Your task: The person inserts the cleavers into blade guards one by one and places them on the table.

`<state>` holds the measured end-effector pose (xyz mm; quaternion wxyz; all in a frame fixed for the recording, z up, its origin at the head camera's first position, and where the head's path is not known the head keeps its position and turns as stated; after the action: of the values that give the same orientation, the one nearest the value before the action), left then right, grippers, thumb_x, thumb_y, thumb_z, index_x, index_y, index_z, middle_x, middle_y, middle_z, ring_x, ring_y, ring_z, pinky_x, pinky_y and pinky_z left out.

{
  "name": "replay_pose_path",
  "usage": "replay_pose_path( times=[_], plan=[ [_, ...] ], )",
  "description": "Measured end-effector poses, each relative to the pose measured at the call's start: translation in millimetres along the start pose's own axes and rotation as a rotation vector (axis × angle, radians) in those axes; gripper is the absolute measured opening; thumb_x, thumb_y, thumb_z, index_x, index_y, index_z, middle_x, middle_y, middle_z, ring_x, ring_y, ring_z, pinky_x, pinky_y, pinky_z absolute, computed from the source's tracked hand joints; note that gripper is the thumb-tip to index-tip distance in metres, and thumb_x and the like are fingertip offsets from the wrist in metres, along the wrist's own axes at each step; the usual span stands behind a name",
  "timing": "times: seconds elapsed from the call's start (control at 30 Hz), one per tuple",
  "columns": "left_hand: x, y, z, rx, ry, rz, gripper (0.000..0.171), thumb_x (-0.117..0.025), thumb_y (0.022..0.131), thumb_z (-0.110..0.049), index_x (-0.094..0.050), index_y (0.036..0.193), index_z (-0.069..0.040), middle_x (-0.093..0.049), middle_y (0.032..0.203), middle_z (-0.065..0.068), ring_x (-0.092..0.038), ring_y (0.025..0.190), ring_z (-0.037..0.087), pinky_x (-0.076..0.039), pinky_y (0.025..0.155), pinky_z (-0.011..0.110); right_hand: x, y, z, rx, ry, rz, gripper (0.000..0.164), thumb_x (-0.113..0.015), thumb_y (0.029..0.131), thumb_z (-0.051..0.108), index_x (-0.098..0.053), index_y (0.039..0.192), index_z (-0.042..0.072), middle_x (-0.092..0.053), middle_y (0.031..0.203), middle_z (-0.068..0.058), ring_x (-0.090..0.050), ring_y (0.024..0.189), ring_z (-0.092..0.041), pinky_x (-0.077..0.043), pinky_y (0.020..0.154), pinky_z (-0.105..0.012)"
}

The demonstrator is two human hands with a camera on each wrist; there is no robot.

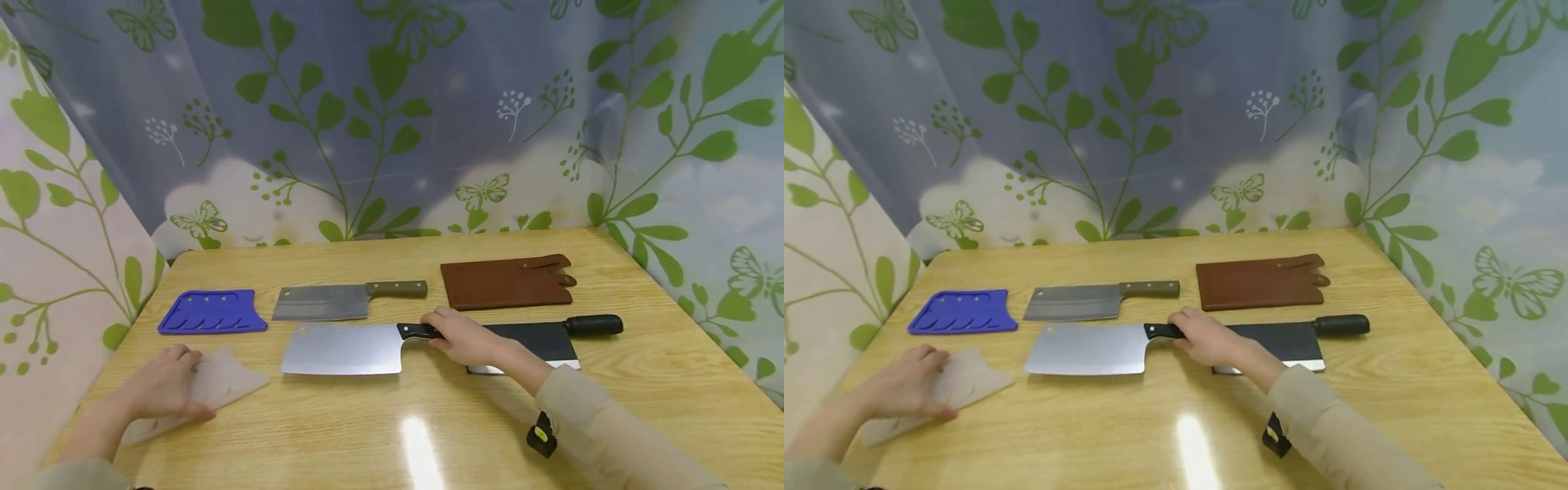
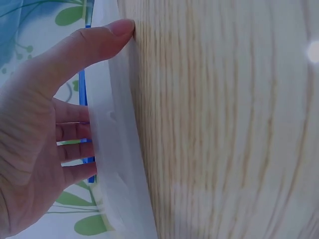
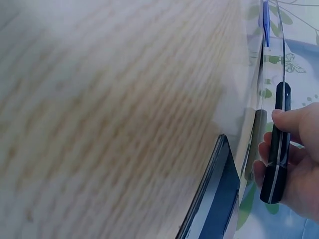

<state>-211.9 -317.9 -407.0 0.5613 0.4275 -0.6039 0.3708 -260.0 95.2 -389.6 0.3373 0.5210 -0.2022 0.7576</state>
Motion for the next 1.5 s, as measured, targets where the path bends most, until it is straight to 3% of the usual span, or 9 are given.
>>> replay_pose_path(
  times=[0.3, 0.57, 0.8, 0.97, 1.13, 1.37, 1.5],
  plan=[
    [3.7, 4.6, -5.0, -0.066, 0.037, -0.074, 0.101, -0.078, 0.045, -0.063, -0.054, 0.108, 0.013, -0.055, 0.101, 0.023, -0.053, 0.095, 0.041, -0.043, 0.083, 0.054, 2.9, -4.0, -2.9, 0.033, -0.055, -0.006, 0.036, -0.057, 0.091, 0.006, -0.05, 0.125, -0.003, -0.054, 0.108, -0.012, -0.053, 0.093, -0.022, -0.047, 0.075, -0.034],
    [16.9, 18.4, -16.6, -0.082, 0.06, -0.093, 0.106, -0.075, 0.049, -0.067, -0.052, 0.117, 0.011, -0.054, 0.109, 0.024, -0.05, 0.101, 0.043, -0.042, 0.084, 0.055, 12.6, -9.3, -7.4, 0.053, -0.126, -0.096, 0.036, -0.058, 0.092, 0.016, -0.053, 0.123, 0.0, -0.056, 0.104, -0.009, -0.052, 0.086, -0.018, -0.046, 0.07, -0.032],
    [34.5, 28.1, -35.0, -0.134, 0.115, -0.159, 0.1, -0.077, 0.053, -0.06, -0.051, 0.119, 0.01, -0.054, 0.111, 0.024, -0.049, 0.103, 0.042, -0.042, 0.083, 0.056, 29.4, -13.1, -13.9, 0.046, -0.157, -0.195, 0.036, -0.062, 0.089, 0.017, -0.055, 0.121, 0.001, -0.055, 0.097, -0.006, -0.048, 0.078, -0.016, -0.042, 0.063, -0.03],
    [46.8, 36.3, -52.1, -0.158, 0.13, -0.154, 0.098, -0.077, 0.054, -0.058, -0.05, 0.121, 0.009, -0.053, 0.115, 0.024, -0.048, 0.106, 0.042, -0.041, 0.085, 0.057, 42.3, -17.8, -15.3, 0.074, -0.208, -0.287, 0.035, -0.066, 0.086, 0.014, -0.057, 0.117, 0.0, -0.056, 0.099, -0.009, -0.052, 0.081, -0.019, -0.045, 0.066, -0.033],
    [51.1, 43.5, -68.0, -0.175, 0.123, -0.136, 0.098, -0.078, 0.055, -0.056, -0.049, 0.123, 0.009, -0.052, 0.118, 0.024, -0.047, 0.109, 0.042, -0.039, 0.088, 0.057, 49.3, -23.7, -18.4, 0.062, -0.238, -0.331, 0.036, -0.068, 0.084, 0.013, -0.057, 0.115, 0.0, -0.056, 0.097, -0.009, -0.052, 0.082, -0.021, -0.046, 0.067, -0.034],
    [55.5, 52.5, -84.4, -0.245, 0.145, -0.229, 0.101, -0.078, 0.05, -0.057, -0.05, 0.123, 0.007, -0.053, 0.118, 0.023, -0.048, 0.109, 0.04, -0.04, 0.09, 0.054, 58.2, -30.1, -18.0, 0.06, -0.245, -0.394, 0.036, -0.071, 0.081, 0.011, -0.059, 0.112, 0.0, -0.057, 0.095, -0.01, -0.053, 0.082, -0.023, -0.046, 0.067, -0.036],
    [55.9, 56.9, -91.2, -0.261, 0.139, -0.228, 0.103, -0.078, 0.049, -0.057, -0.049, 0.125, 0.006, -0.052, 0.12, 0.022, -0.046, 0.111, 0.039, -0.039, 0.09, 0.055, 58.8, -31.1, -18.1, 0.034, -0.247, -0.414, 0.035, -0.071, 0.082, 0.012, -0.059, 0.112, 0.0, -0.057, 0.094, -0.01, -0.052, 0.081, -0.024, -0.046, 0.066, -0.037]
  ],
)
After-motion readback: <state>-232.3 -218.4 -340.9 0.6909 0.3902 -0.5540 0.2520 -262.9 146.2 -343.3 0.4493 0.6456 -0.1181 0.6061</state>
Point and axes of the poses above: each hand's wrist, its own y-axis towards the middle knuckle, its own x-axis out of the back of the hand, z = x × y, the point moved 7 cm from there along y, towards the middle knuckle
